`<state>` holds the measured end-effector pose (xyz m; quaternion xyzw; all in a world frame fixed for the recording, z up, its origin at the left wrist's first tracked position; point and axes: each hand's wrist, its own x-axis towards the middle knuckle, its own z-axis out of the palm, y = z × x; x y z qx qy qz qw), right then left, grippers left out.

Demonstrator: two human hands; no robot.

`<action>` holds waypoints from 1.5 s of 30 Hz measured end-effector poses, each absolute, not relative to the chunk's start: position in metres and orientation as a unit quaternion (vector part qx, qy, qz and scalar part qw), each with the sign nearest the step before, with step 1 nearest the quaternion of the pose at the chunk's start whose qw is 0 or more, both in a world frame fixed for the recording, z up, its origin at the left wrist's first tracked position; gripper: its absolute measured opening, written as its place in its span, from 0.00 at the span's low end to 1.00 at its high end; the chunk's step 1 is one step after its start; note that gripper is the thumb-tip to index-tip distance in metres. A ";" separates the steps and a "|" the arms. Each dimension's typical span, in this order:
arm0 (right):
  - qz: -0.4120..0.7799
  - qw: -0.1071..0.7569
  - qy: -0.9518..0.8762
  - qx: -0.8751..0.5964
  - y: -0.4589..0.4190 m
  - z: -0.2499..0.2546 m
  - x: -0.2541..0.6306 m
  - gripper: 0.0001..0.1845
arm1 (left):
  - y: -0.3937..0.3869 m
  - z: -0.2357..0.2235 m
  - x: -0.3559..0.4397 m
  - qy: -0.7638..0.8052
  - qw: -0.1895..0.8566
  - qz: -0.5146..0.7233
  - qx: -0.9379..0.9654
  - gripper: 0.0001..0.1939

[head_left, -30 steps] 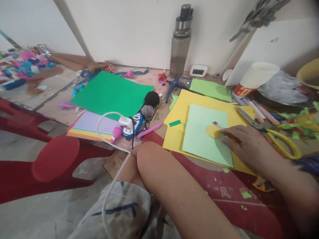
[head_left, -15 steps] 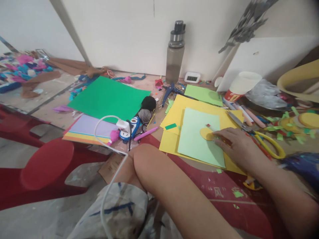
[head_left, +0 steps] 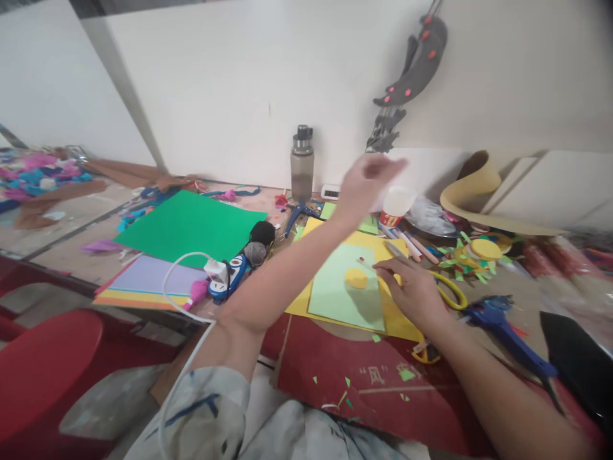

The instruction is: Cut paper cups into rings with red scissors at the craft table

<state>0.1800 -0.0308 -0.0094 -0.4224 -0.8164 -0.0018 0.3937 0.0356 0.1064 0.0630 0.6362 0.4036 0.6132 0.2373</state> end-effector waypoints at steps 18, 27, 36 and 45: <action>0.010 0.400 -0.814 -0.422 -0.027 -0.017 0.178 0.08 | 0.292 0.025 -0.118 0.716 0.129 0.518 0.450 0.66; 0.039 0.378 -0.820 -0.428 -0.026 -0.023 0.178 0.08 | 0.293 0.023 -0.124 0.691 0.117 0.569 0.431 0.46; 0.046 0.419 -0.813 -0.402 -0.027 -0.014 0.174 0.09 | 0.214 0.090 -0.083 0.652 -0.007 0.609 0.452 0.48; 0.017 0.501 -0.784 -0.367 -0.037 0.024 0.172 0.11 | 0.078 0.075 -0.035 0.450 0.103 0.681 0.569 0.40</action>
